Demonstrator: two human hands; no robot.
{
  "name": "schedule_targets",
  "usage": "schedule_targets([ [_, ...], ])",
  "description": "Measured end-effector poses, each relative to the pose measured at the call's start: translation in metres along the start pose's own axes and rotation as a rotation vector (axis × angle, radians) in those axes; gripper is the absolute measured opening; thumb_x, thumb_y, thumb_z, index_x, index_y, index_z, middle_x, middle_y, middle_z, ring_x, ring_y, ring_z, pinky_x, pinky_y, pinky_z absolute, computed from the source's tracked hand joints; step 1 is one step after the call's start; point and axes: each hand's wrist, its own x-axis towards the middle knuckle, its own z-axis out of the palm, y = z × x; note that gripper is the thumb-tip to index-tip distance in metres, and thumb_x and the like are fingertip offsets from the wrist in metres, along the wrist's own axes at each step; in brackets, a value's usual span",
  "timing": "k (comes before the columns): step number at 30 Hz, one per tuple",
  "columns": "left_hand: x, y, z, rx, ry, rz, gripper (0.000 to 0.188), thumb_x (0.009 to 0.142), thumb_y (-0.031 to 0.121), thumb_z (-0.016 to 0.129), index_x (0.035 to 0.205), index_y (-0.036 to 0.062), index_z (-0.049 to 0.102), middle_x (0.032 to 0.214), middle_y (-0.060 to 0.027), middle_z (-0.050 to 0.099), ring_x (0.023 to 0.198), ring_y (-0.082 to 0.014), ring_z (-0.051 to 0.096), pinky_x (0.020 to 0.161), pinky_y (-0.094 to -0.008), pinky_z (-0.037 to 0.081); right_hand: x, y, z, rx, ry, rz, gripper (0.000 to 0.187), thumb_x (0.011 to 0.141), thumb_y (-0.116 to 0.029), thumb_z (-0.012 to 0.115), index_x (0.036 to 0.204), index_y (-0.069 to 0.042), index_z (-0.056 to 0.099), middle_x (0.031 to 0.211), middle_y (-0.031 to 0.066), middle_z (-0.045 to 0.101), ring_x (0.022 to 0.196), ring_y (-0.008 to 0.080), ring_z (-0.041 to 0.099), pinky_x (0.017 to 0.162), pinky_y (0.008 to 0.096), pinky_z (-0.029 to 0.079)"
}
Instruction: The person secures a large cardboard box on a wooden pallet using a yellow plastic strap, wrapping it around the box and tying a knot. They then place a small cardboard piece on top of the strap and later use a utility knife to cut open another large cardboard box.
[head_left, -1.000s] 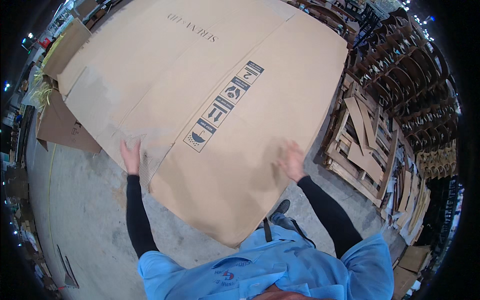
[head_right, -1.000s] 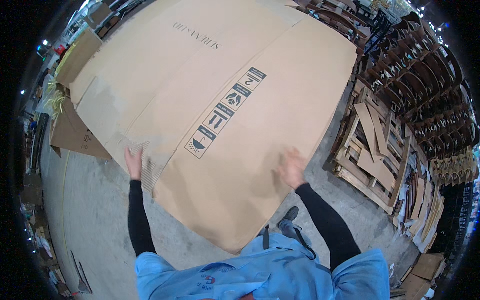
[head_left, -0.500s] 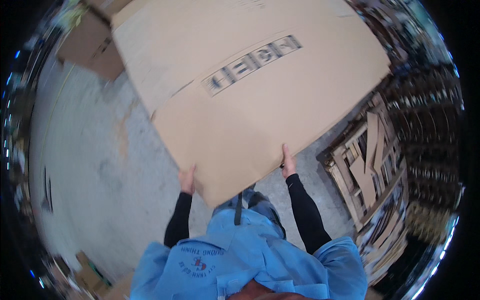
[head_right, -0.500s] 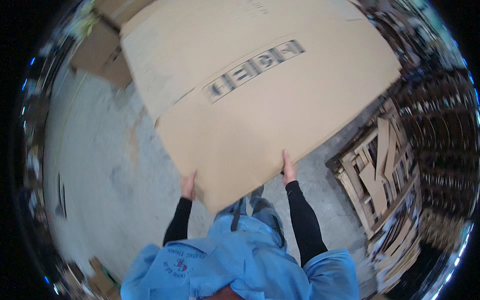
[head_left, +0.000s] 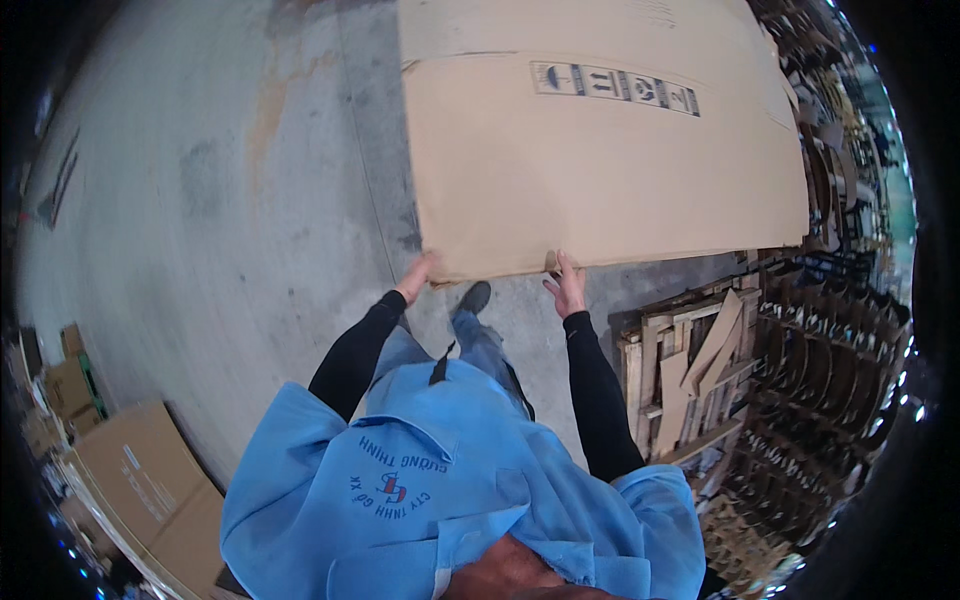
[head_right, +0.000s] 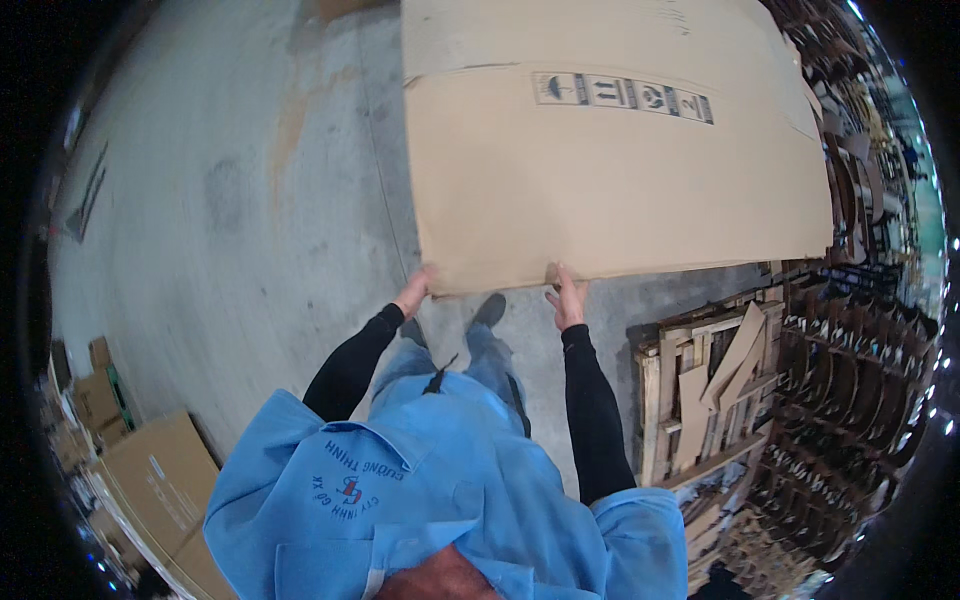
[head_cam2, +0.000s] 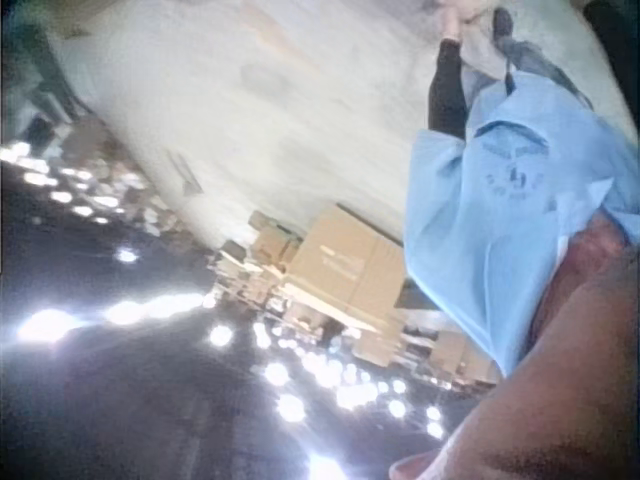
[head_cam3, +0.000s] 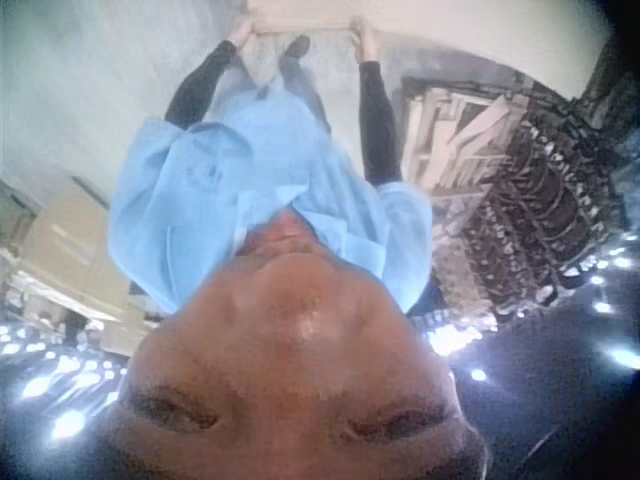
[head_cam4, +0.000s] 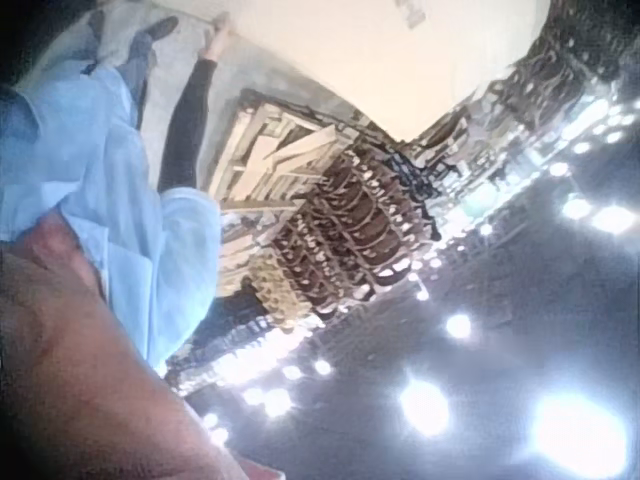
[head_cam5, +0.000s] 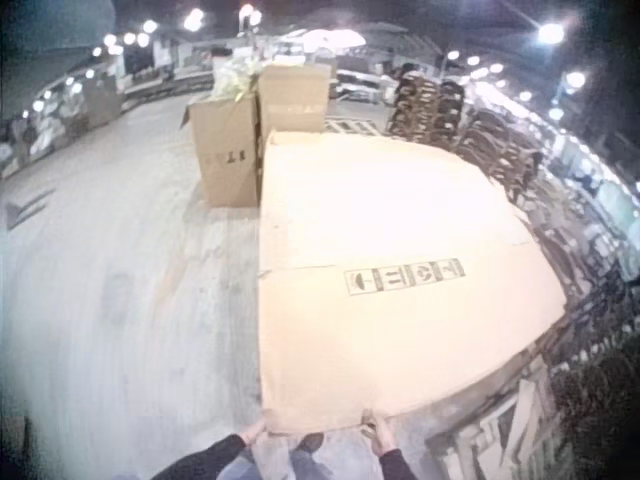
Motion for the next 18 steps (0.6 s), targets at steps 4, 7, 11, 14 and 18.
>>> schedule_targets([
  [4, -0.074, 0.001, 0.049, 0.499, -0.120, 0.313, 0.053, 0.084, 0.021, 0.070, 0.126, -0.0042, 0.051, 0.125, -0.0160, 0.060, 0.118, -0.0252, 0.057, 0.099, -0.0362, 0.045, -0.003, 0.034, -0.001, 0.021, 0.038, 0.002, 0.063, 0.086, -0.033, 0.069, 0.136, -0.015, 0.035, 0.138, 0.0067, 0.043, 0.121, 0.0304, 0.045, 0.087, 0.0520, 0.046],
  [7, -0.069, -0.016, 0.056, 0.707, -0.055, 0.403, 0.032, 0.082, 0.019, 0.068, 0.106, -0.0006, 0.059, 0.104, -0.0166, 0.069, 0.098, -0.0321, 0.066, 0.085, -0.0402, 0.052, -0.016, 0.023, 0.009, 0.101, 0.037, -0.012, 0.048, 0.087, -0.034, 0.066, 0.126, -0.012, 0.048, 0.124, 0.0051, 0.052, 0.108, 0.0260, 0.050, 0.087, 0.0486, 0.046],
  [11, -0.096, 0.019, 0.049, 0.472, -0.224, 0.580, 0.058, 0.081, 0.017, 0.069, 0.133, 0.0052, 0.045, 0.119, -0.0145, 0.065, 0.110, -0.0324, 0.061, 0.092, -0.0399, 0.049, -0.064, -0.013, 0.030, 0.212, -0.006, -0.087, 0.053, 0.091, -0.033, 0.061, 0.134, -0.007, 0.043, 0.132, 0.0107, 0.048, 0.120, 0.0292, 0.046, 0.101, 0.0478, 0.040],
  [14, -0.127, 0.010, 0.018, 0.432, -0.138, 0.733, 0.059, 0.080, 0.021, 0.071, 0.132, 0.0051, 0.049, 0.124, -0.0168, 0.061, 0.115, -0.0307, 0.058, 0.096, -0.0391, 0.046, -0.091, -0.014, 0.058, 0.257, 0.022, 0.019, 0.059, 0.094, -0.029, 0.056, 0.139, 0.002, 0.033, 0.139, 0.0204, 0.037, 0.133, 0.0348, 0.036, 0.112, 0.0554, 0.030],
  [18, -0.181, -0.056, -0.127, 0.454, -0.100, 0.566, 0.050, 0.083, 0.026, 0.071, 0.124, -0.0001, 0.056, 0.126, -0.0189, 0.058, 0.116, -0.0292, 0.057, 0.098, -0.0363, 0.045, -0.108, 0.041, 0.106, -0.284, -0.224, -0.039, 0.046, 0.093, -0.022, 0.057, 0.131, -0.002, 0.043, 0.128, 0.0130, 0.050, 0.124, 0.0267, 0.047, 0.101, 0.0501, 0.043],
])
